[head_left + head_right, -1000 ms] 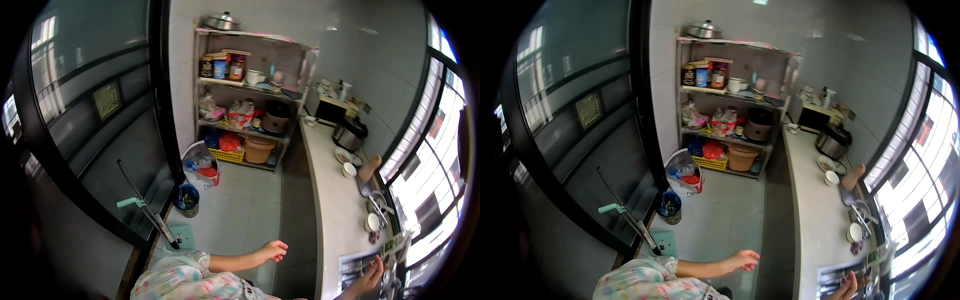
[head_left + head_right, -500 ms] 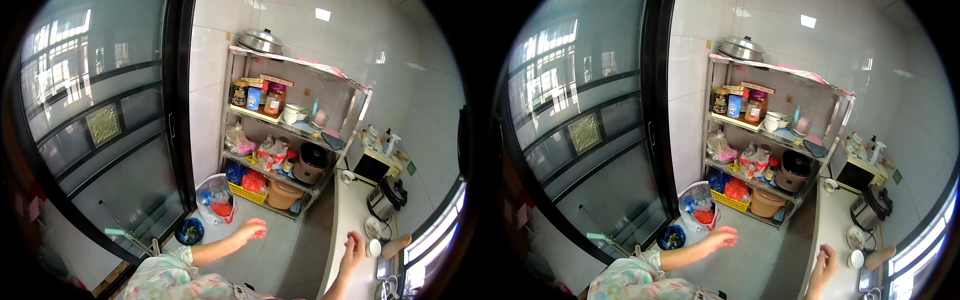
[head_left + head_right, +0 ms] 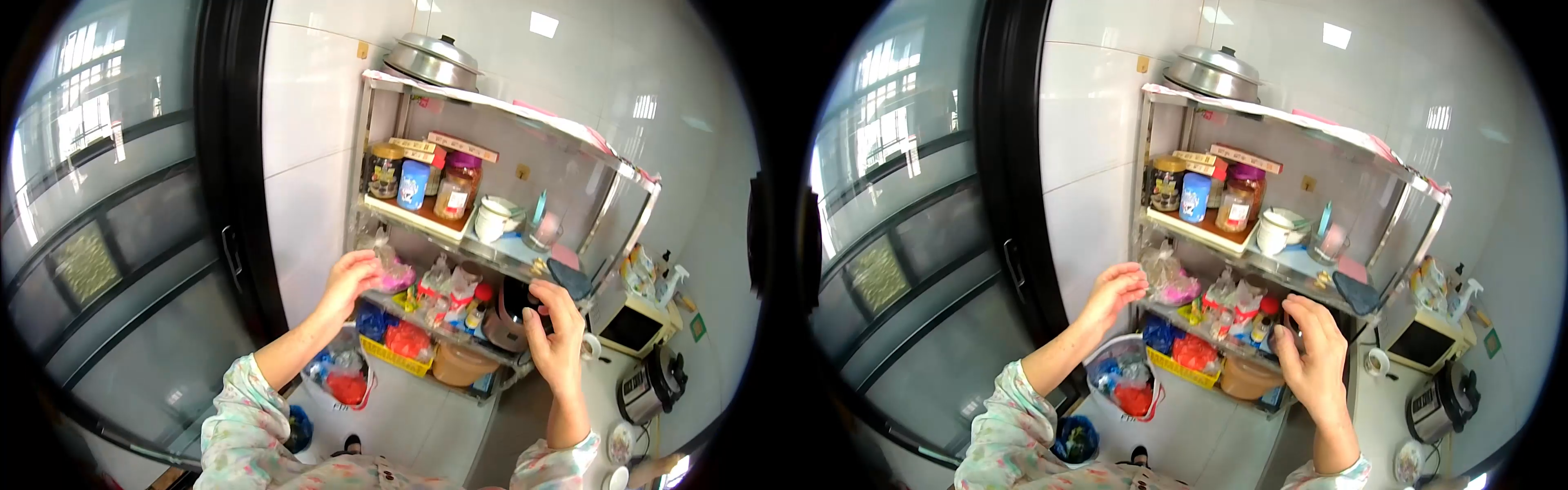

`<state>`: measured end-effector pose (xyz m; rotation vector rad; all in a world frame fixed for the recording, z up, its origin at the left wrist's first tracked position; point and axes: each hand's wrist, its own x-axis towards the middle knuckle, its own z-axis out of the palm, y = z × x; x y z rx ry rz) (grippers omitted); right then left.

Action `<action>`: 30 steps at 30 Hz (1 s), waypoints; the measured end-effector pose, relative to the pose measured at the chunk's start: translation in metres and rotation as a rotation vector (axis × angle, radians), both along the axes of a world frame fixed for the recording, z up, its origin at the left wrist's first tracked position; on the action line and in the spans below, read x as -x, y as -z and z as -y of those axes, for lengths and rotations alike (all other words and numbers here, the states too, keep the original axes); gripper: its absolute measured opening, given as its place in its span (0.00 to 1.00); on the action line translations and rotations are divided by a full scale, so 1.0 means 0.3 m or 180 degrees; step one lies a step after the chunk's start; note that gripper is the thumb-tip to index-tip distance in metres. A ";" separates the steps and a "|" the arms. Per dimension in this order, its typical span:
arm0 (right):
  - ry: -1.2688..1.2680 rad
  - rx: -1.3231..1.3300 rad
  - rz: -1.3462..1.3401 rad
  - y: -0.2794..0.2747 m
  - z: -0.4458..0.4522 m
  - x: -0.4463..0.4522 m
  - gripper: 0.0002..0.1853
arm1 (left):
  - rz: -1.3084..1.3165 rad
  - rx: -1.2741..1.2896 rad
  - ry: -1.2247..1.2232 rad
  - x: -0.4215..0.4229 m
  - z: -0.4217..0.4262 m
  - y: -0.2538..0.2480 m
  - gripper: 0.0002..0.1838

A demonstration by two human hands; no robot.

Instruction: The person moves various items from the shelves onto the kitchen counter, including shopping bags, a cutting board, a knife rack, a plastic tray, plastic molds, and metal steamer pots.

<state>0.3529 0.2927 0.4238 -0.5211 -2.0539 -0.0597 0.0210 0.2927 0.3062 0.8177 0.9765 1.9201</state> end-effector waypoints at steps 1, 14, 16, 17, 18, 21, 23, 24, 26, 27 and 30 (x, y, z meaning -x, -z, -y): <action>0.0077 -0.0115 0.0104 -0.035 -0.081 0.056 0.15 | -0.0022 -0.0066 -0.0061 0.058 -0.064 -0.034 0.18; 0.1302 -0.1452 0.0080 -0.387 -1.112 0.294 0.13 | -0.2458 -0.1304 -0.0850 0.231 -0.841 -0.400 0.25; 0.1397 -0.1620 -0.0052 -0.465 -1.256 0.306 0.12 | -0.3141 -0.1690 -0.1103 0.190 -0.950 -0.490 0.27; 0.1436 -0.1730 -0.0137 -0.517 -1.327 0.314 0.12 | -0.3605 -0.1872 -0.1466 0.166 -1.011 -0.546 0.28; 0.1393 -0.1678 -0.0200 -0.564 -1.386 0.324 0.12 | -0.4080 -0.2053 -0.1831 0.148 -1.069 -0.606 0.29; 0.1377 -0.1510 -0.0342 -0.705 -1.517 0.370 0.12 | -0.4576 -0.2465 -0.2385 0.110 -1.271 -0.779 0.32; 0.1453 -0.1305 -0.0358 -0.781 -1.581 0.442 0.13 | -0.4872 -0.2663 -0.2744 0.104 -1.401 -0.874 0.31; 0.1470 -0.1410 -0.0290 -0.815 -1.630 0.474 0.13 | -0.4939 -0.2807 -0.3033 0.105 -1.461 -0.898 0.29; 0.1503 -0.1605 -0.0168 -0.872 -1.726 0.536 0.14 | -0.5321 -0.2205 -0.2457 0.117 -1.529 -0.920 0.24; 0.1529 -0.1495 -0.0058 -0.906 -1.762 0.560 0.14 | -0.5488 -0.1917 -0.2161 0.126 -1.557 -0.930 0.23; 0.1578 -0.1049 0.0286 -1.011 -1.855 0.629 0.15 | -0.5008 -0.2935 -0.2726 0.144 -1.618 -0.905 0.18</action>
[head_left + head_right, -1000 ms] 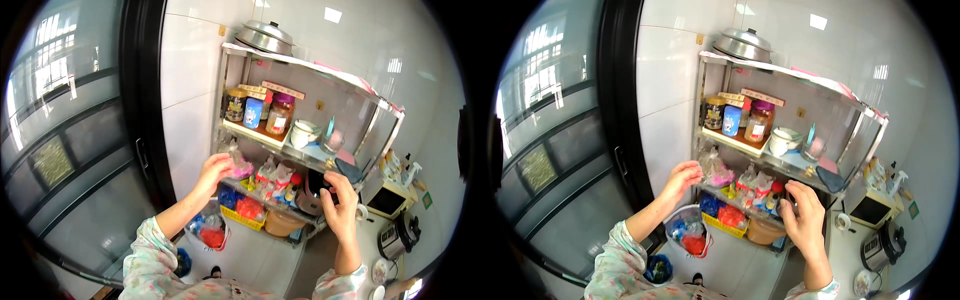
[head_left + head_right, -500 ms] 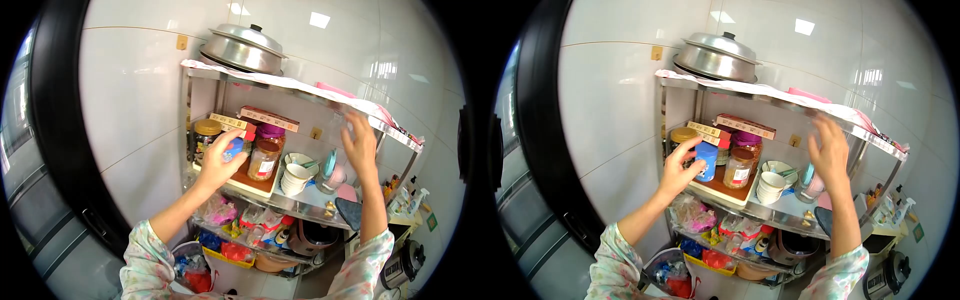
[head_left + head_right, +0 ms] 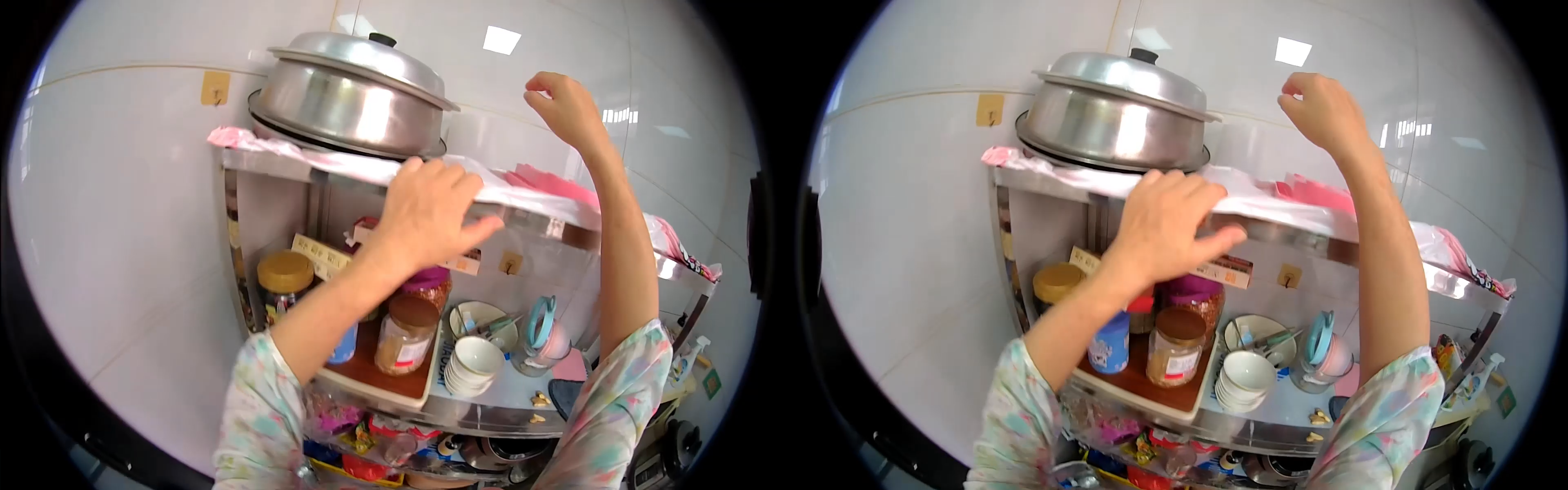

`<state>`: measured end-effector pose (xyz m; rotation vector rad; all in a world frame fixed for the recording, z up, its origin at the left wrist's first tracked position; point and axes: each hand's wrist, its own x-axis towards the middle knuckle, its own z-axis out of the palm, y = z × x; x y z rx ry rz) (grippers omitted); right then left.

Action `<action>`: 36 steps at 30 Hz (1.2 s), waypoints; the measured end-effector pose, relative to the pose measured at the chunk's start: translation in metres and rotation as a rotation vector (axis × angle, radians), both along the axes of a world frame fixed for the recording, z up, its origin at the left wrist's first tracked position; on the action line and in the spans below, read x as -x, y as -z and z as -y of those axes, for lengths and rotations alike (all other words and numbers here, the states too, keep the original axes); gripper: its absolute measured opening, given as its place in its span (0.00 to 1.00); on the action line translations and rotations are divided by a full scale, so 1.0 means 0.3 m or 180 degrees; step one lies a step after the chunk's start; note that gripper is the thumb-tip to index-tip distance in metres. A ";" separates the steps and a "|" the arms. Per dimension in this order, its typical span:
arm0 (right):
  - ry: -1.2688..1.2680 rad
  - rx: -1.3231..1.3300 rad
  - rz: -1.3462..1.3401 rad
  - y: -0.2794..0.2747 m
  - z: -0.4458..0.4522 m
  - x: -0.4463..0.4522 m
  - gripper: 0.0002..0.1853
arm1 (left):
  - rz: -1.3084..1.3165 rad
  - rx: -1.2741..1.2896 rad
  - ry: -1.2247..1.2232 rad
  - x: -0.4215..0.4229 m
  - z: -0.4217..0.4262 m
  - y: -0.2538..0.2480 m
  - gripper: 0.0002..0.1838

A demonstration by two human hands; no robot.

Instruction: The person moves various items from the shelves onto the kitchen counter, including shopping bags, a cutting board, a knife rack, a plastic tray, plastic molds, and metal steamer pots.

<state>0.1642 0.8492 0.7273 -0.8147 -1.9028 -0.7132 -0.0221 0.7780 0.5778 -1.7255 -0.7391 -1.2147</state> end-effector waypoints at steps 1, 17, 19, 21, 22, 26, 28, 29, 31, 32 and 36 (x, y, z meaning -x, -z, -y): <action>0.0003 0.0243 0.0093 -0.041 -0.040 0.027 0.15 | 0.0044 -0.0092 0.0050 -0.001 -0.006 0.000 0.18; 0.1356 0.1152 0.1148 0.002 -0.542 0.304 0.32 | 0.0312 -0.0364 0.0390 0.039 -0.089 0.013 0.24; 0.1466 0.0982 0.1208 -0.008 -0.513 0.311 0.31 | 0.0311 -0.0390 0.0370 0.038 -0.091 0.013 0.23; 0.1601 0.0609 0.1212 -0.032 -0.520 0.300 0.30 | 0.0338 -0.0435 0.0384 0.033 -0.101 0.016 0.23; 0.1598 0.0333 0.1004 -0.056 -0.505 0.289 0.29 | 0.0348 -0.0447 0.0386 0.031 -0.103 0.017 0.23; 0.1187 -0.0582 0.0385 -0.197 -0.360 0.167 0.28 | 0.0276 -0.0439 0.0347 0.034 -0.085 0.003 0.21; 0.0885 -0.0584 0.0044 -0.234 -0.263 0.095 0.27 | 0.0178 -0.0272 0.0239 0.035 -0.068 0.002 0.21; 0.0764 -0.0662 -0.0030 -0.232 -0.213 0.049 0.27 | 0.0165 -0.0289 0.0214 0.035 -0.066 0.002 0.22; 0.0516 -0.0843 -0.0171 -0.226 -0.116 -0.053 0.28 | 0.0111 -0.0210 0.0198 0.031 -0.053 0.005 0.25; 0.0507 -0.0821 -0.0269 -0.220 -0.067 -0.108 0.29 | 0.0080 -0.0193 0.0162 0.029 -0.045 0.002 0.26; 0.0082 -0.0635 -0.0752 -0.079 0.061 -0.348 0.32 | 0.0106 0.0415 0.0161 0.001 0.041 -0.028 0.30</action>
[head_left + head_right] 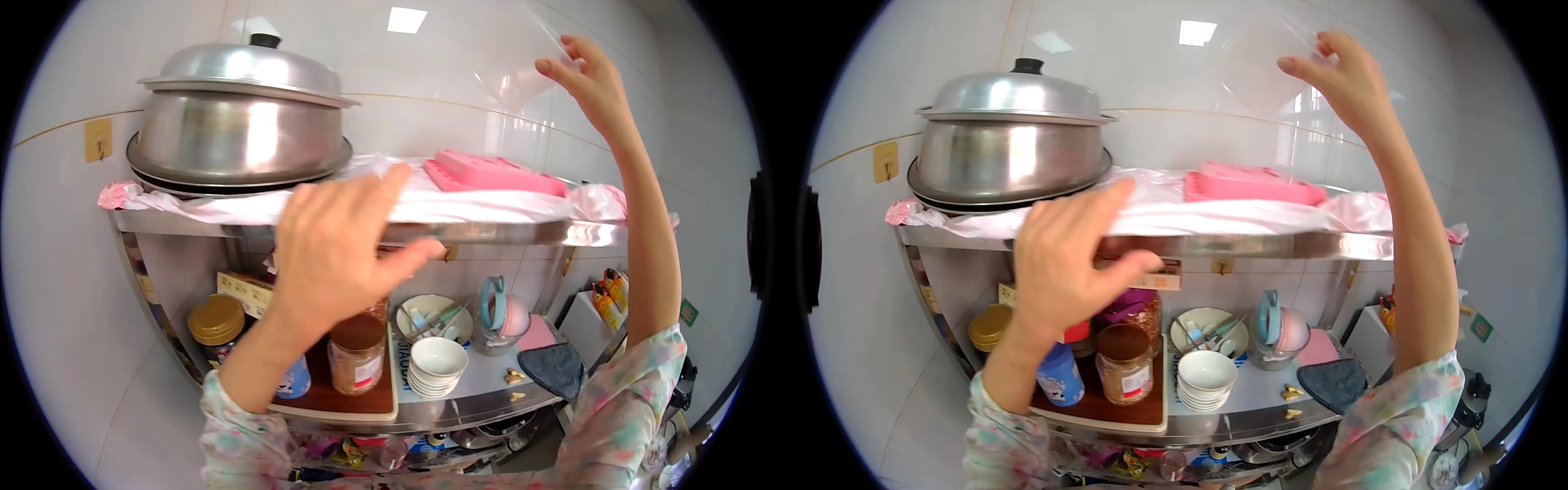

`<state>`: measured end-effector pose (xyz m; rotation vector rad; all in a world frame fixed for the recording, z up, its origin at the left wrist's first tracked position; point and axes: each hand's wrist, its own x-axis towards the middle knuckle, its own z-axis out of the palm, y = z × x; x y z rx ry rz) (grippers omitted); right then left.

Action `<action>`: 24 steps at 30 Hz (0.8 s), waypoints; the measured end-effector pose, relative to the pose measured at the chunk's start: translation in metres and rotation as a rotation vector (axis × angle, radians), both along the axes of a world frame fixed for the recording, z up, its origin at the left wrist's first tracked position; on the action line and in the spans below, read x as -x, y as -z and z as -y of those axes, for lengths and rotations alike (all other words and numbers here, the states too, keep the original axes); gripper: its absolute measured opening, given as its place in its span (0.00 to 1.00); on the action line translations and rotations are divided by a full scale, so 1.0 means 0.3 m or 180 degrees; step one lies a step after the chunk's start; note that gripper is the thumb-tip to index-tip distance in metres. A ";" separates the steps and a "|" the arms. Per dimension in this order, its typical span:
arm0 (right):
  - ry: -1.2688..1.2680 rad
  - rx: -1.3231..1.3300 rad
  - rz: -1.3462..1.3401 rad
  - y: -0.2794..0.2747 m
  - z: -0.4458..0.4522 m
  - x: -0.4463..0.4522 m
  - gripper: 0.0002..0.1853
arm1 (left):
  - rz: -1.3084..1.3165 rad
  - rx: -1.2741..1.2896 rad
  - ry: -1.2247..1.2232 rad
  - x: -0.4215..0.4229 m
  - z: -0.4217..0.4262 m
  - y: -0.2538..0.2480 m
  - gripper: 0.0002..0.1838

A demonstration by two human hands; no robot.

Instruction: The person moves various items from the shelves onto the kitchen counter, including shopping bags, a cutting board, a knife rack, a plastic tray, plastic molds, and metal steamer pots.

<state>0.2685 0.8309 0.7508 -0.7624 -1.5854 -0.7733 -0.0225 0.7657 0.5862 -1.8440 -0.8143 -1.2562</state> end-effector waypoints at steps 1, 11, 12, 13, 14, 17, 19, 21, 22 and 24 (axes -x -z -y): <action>-0.0218 0.0022 -0.0124 0.041 0.016 -0.053 0.33 | 0.0006 -0.0292 -0.0154 -0.015 0.000 -0.010 0.29; -0.0517 0.0811 -0.1153 0.316 0.056 -0.344 0.31 | -0.0497 0.1718 -0.0266 -0.436 -0.127 -0.266 0.36; -0.0391 0.0846 -0.1125 0.323 0.051 -0.384 0.31 | -0.0583 0.2104 -0.0200 -0.468 -0.138 -0.290 0.38; -0.0264 0.0895 -0.1107 0.335 0.045 -0.427 0.31 | -0.0678 0.2504 -0.0136 -0.501 -0.147 -0.313 0.40; -0.0144 0.0945 -0.1094 0.350 0.040 -0.467 0.31 | -0.0777 0.2905 -0.0079 -0.533 -0.157 -0.334 0.42; -0.0410 0.1096 -0.0943 0.399 -0.003 -0.551 0.31 | -0.1120 0.3036 0.0007 -0.529 -0.255 -0.329 0.43; -0.0632 0.0979 -0.0995 0.412 0.004 -0.554 0.31 | -0.1191 0.3022 -0.0003 -0.524 -0.273 -0.325 0.41; -0.0622 0.0911 -0.0966 0.420 0.025 -0.531 0.32 | -0.1053 0.3089 -0.0091 -0.537 -0.252 -0.327 0.35; -0.0680 0.1015 -0.1034 0.420 0.039 -0.527 0.32 | -0.0963 0.3122 -0.0141 -0.538 -0.241 -0.325 0.33; -0.0811 0.1238 -0.1156 0.421 0.056 -0.522 0.33 | -0.1065 0.2737 -0.0057 -0.523 -0.235 -0.308 0.29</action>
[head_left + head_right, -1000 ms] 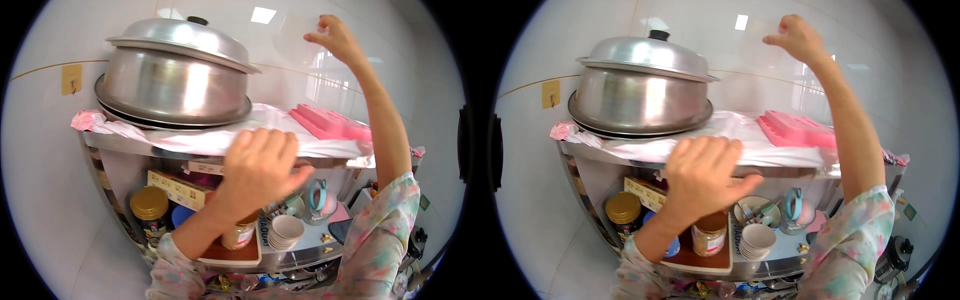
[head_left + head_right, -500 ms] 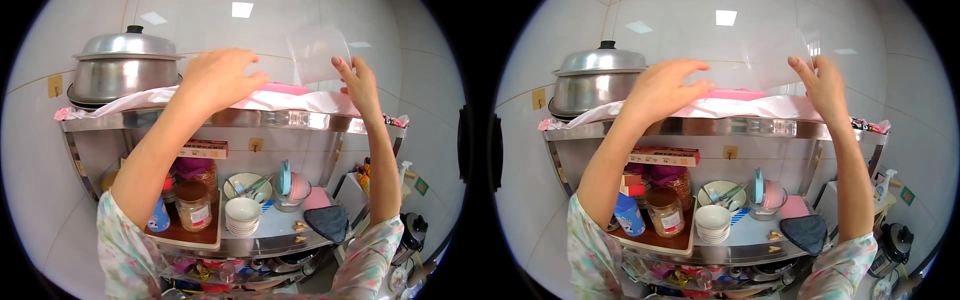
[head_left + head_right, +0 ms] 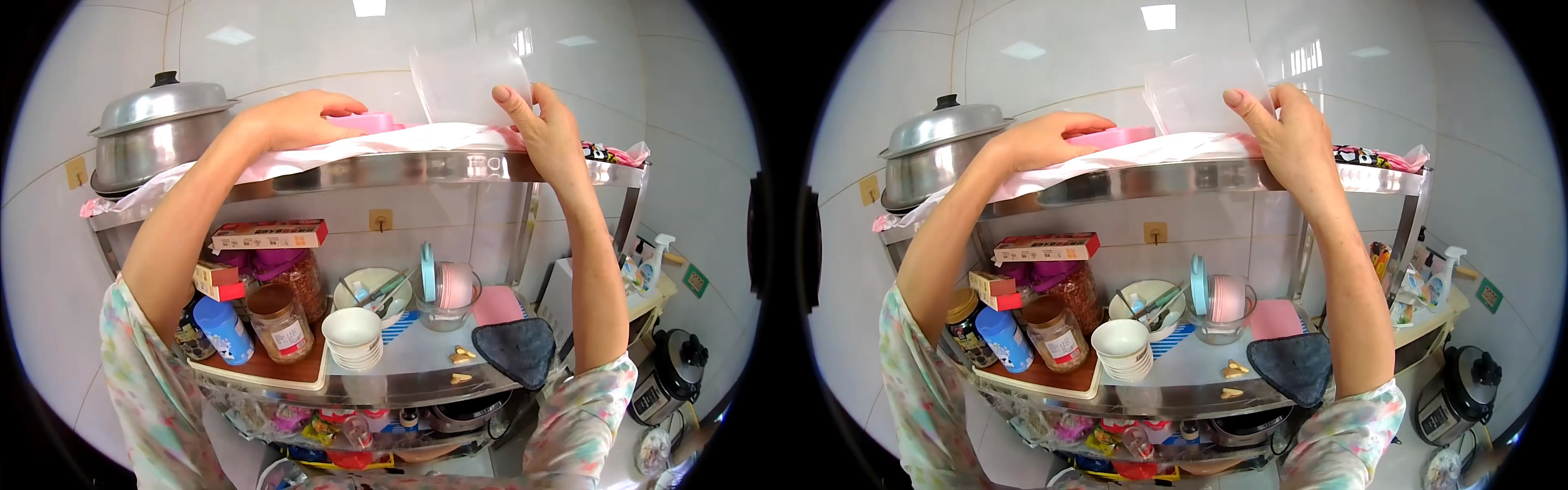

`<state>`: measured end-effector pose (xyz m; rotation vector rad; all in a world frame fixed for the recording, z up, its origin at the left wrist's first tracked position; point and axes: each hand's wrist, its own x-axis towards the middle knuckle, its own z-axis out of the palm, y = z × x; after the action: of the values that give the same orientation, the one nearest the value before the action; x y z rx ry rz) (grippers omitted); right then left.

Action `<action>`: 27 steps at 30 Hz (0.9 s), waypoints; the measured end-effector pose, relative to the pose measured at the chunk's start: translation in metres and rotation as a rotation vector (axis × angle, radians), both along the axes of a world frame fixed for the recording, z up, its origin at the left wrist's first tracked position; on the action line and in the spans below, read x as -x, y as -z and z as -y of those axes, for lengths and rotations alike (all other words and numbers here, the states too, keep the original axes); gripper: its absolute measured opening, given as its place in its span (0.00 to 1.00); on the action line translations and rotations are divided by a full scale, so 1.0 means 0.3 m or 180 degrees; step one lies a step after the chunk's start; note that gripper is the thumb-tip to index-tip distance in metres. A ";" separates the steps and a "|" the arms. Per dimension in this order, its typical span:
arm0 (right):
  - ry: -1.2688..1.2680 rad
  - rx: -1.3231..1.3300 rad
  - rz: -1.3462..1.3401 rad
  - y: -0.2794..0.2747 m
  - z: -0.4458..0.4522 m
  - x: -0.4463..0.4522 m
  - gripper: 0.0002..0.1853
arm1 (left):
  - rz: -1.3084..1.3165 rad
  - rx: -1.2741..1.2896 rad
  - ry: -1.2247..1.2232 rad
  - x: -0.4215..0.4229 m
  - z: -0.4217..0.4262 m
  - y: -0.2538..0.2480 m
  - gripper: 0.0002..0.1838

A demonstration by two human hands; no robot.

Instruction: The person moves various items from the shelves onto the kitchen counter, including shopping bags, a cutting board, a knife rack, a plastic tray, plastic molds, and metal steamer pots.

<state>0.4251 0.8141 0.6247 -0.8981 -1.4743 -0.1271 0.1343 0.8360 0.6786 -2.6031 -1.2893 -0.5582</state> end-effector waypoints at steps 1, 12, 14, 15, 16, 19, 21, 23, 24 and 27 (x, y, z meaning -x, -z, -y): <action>0.0094 -0.0079 0.0075 -0.001 -0.003 -0.006 0.33 | -0.0018 -0.0178 0.0087 -0.001 0.005 0.010 0.27; 0.0339 -0.0176 0.0217 -0.001 0.001 -0.008 0.32 | 0.0101 -0.1000 -0.0184 0.044 -0.031 0.011 0.30; 0.0297 -0.0212 0.0202 -0.002 -0.003 -0.007 0.32 | 0.0347 -0.0470 -0.0517 0.064 -0.045 0.016 0.35; 0.0276 -0.0218 0.0195 0.002 -0.008 -0.007 0.31 | 0.0468 -0.0192 -0.0684 0.065 -0.049 0.022 0.38; 0.0128 -0.0192 0.0154 0.004 -0.017 -0.012 0.31 | 0.0401 -0.0024 -0.0731 0.064 -0.049 0.022 0.40; -0.0425 -0.0006 -0.0015 -0.031 -0.042 -0.002 0.32 | 0.0494 0.0547 -0.0623 0.065 -0.019 0.007 0.49; -0.0609 0.0129 -0.0084 -0.061 -0.008 0.066 0.33 | 0.1059 0.0626 -0.1027 0.089 -0.045 0.003 0.50; -0.0923 0.0609 -0.0227 -0.100 0.047 0.169 0.38 | 0.1432 0.0645 -0.1434 0.089 -0.033 -0.005 0.49; -0.1123 0.0750 -0.0390 -0.129 0.030 0.224 0.36 | 0.1286 0.0702 -0.1510 0.094 -0.031 -0.009 0.48; -0.1375 0.1088 -0.0626 -0.209 -0.073 0.383 0.33 | 0.1045 0.0811 -0.1657 0.112 -0.023 -0.013 0.45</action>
<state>0.3102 0.8360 0.6873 -0.8129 -1.4930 0.5316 0.1008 0.8429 0.6824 -2.2593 -2.1749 -0.7797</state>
